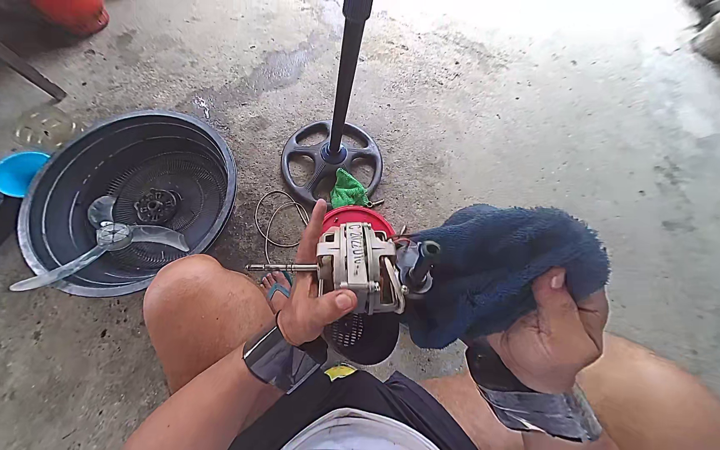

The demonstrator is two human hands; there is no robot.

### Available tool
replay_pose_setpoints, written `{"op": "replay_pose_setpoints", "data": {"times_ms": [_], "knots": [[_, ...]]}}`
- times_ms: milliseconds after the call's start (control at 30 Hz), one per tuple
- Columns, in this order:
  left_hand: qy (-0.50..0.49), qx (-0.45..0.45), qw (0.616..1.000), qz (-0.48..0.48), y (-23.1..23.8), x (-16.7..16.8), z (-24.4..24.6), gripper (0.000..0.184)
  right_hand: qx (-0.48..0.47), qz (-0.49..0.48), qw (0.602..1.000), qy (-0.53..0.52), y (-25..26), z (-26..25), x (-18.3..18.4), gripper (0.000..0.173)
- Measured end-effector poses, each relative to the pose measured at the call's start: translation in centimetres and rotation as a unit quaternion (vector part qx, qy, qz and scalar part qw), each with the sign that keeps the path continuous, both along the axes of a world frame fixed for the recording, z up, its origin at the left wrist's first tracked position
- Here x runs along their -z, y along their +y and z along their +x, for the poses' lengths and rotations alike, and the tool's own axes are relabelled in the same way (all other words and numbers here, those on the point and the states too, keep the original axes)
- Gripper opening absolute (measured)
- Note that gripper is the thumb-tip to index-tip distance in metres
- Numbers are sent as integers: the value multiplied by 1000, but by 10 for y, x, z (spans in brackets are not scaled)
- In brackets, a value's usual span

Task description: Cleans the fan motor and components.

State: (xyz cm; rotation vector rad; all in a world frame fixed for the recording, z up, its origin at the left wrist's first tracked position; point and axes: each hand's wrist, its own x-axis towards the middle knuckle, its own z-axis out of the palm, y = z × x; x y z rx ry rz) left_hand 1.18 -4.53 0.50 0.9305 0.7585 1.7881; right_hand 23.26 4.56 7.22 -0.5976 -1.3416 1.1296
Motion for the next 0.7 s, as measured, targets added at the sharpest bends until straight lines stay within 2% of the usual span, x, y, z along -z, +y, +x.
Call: {"op": "replay_pose_setpoints", "data": {"times_ms": [100,200,300,367,467,533,567,633,700], "knots": [[48,43,993,102,2,-3,0,93,-61,73,988,-120,0,7,3,24],[48,81,986,135,-1,-9,2,95,-207,113,951,-198,0,9,7,28],[55,69,987,134,-2,-9,4,96,-275,102,933,-210,-2,6,10,33],[68,63,985,143,0,-9,2,98,-297,84,930,-198,2,6,6,27],[96,69,980,160,0,-14,2,109,-344,39,931,-119,13,8,-1,28],[142,57,973,174,1,-16,2,115,-350,-37,936,-9,12,12,7,25],[198,49,962,180,2,-19,-1,115,-337,-92,934,71,9,14,12,22],[295,26,937,184,2,-24,-7,99,-281,-159,927,192,7,15,15,22],[312,24,933,178,0,-32,-9,69,-226,-167,933,225,9,12,10,23]]}}
